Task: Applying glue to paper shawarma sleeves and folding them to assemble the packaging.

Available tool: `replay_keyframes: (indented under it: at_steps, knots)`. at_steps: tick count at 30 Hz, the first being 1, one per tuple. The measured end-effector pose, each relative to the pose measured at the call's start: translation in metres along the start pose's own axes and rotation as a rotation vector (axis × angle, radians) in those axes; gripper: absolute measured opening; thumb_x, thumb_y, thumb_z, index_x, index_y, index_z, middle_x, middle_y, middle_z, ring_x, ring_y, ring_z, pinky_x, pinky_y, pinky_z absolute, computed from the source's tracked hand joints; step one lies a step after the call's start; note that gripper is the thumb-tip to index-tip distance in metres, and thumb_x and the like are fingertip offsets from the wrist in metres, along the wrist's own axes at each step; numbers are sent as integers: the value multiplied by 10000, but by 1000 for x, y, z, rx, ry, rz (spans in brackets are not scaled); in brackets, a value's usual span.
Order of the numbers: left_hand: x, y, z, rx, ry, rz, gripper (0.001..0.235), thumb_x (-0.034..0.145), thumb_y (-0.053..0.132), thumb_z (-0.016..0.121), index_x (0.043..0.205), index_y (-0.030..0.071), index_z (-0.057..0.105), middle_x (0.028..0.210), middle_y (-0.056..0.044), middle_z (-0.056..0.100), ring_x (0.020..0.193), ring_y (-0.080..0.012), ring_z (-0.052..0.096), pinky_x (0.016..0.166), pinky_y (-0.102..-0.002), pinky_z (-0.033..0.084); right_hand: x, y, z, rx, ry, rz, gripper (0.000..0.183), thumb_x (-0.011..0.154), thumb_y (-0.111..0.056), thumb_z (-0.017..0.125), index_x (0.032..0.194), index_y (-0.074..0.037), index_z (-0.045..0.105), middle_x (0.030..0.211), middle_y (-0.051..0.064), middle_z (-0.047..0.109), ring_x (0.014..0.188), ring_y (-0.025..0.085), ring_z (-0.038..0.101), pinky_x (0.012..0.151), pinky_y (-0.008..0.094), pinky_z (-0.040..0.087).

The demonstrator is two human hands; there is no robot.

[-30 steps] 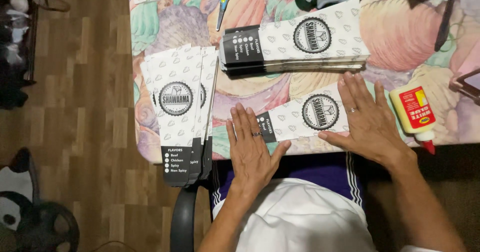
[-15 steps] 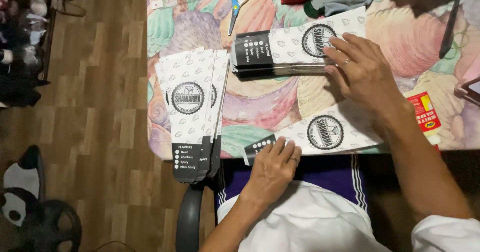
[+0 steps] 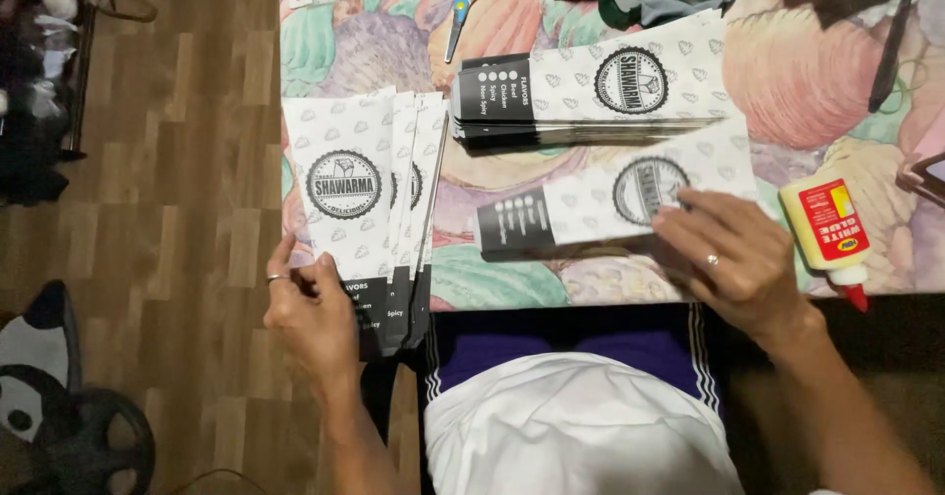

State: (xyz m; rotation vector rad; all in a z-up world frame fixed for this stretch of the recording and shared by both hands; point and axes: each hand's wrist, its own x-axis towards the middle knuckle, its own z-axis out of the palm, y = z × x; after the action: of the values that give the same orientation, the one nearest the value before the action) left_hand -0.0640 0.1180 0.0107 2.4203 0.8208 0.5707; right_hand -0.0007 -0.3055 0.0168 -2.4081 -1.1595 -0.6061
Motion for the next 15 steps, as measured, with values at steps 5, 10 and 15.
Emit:
replay_keyframes:
  at_steps: [5, 10, 15]
  knots:
    - [-6, 3, 40, 164, 125, 406, 369, 948, 37, 755, 1297, -52, 673, 1175, -237, 631, 1066, -360, 571, 906, -540, 495, -28, -16, 1, -14, -22, 146, 224, 922, 6, 737, 1141, -35, 720, 1206, 123, 744, 1168, 412, 691, 1008, 527, 563]
    - [-30, 67, 48, -198, -41, 782, 260, 970, -44, 709, 1218, -69, 633, 1164, -264, 646, 1058, -388, 643, 948, -449, 565, -86, 18, -32, -270, 158, 452, 102, 1098, 151, 869, 1139, 109, 786, 1176, 253, 789, 1107, 438, 725, 1102, 520, 510]
    - [-53, 91, 77, -410, -491, 1147, 320, 997, 116, 724, 1223, -94, 636, 1371, -286, 610, 1329, -488, 568, 1085, -608, 499, -127, 60, -49, 161, -58, 1215, 354, 1032, -232, 821, 983, -48, 523, 908, 54, 480, 725, 124, 405, 627, 284, 329]
